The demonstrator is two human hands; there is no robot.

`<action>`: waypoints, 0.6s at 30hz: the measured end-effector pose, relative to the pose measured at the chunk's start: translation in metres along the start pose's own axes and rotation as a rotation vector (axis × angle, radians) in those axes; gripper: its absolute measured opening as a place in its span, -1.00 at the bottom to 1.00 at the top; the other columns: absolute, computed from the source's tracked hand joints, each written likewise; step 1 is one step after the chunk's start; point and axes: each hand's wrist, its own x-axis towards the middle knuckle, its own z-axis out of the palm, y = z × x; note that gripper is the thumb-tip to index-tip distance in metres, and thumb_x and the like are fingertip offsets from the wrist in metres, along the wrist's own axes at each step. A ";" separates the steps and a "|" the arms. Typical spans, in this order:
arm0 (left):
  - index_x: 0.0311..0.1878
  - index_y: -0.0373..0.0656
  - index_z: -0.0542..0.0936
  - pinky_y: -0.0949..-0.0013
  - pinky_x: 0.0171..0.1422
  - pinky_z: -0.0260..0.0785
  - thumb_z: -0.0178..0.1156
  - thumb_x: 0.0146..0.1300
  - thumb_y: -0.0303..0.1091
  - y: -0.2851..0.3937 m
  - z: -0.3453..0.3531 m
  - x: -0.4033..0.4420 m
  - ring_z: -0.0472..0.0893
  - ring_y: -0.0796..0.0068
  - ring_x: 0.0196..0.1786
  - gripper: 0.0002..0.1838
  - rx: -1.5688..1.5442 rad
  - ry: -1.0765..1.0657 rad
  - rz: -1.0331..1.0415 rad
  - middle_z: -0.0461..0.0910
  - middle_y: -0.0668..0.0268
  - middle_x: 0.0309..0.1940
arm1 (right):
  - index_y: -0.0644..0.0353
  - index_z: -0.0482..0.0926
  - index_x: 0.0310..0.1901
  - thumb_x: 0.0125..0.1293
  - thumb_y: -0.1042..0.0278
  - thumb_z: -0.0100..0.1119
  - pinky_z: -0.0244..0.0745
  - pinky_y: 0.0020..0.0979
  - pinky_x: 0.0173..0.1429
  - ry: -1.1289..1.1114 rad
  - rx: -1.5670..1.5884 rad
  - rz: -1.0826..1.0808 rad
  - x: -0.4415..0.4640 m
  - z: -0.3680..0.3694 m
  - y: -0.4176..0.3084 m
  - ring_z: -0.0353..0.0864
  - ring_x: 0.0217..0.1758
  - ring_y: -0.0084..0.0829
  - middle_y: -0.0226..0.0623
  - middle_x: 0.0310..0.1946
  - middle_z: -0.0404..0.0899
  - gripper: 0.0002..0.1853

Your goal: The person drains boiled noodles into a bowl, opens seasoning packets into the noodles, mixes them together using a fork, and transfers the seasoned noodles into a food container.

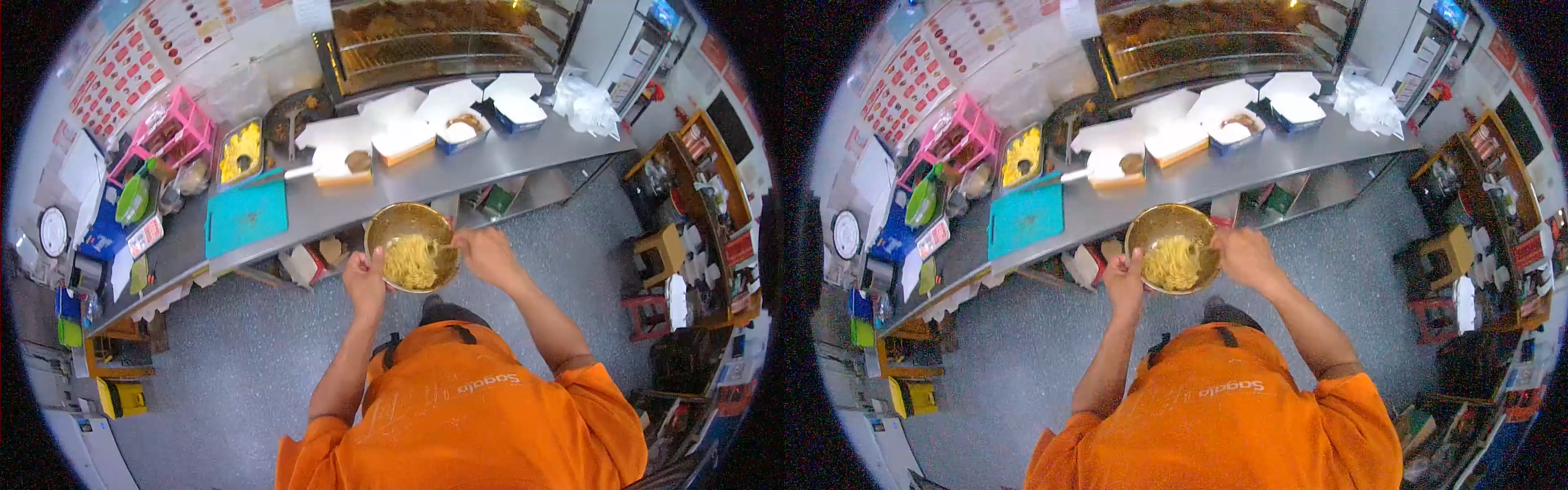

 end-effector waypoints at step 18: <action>-0.51 -0.11 0.29 0.44 -0.78 0.32 0.22 0.33 -0.27 0.034 0.117 0.185 0.43 0.57 -0.74 -0.64 -0.131 0.057 0.010 0.39 0.37 -0.67 | 0.02 0.70 -0.27 0.07 0.36 0.14 0.52 -0.07 -0.07 0.130 0.223 0.147 0.169 -0.096 0.095 0.63 -0.25 -0.01 -0.10 -0.36 0.67 -0.80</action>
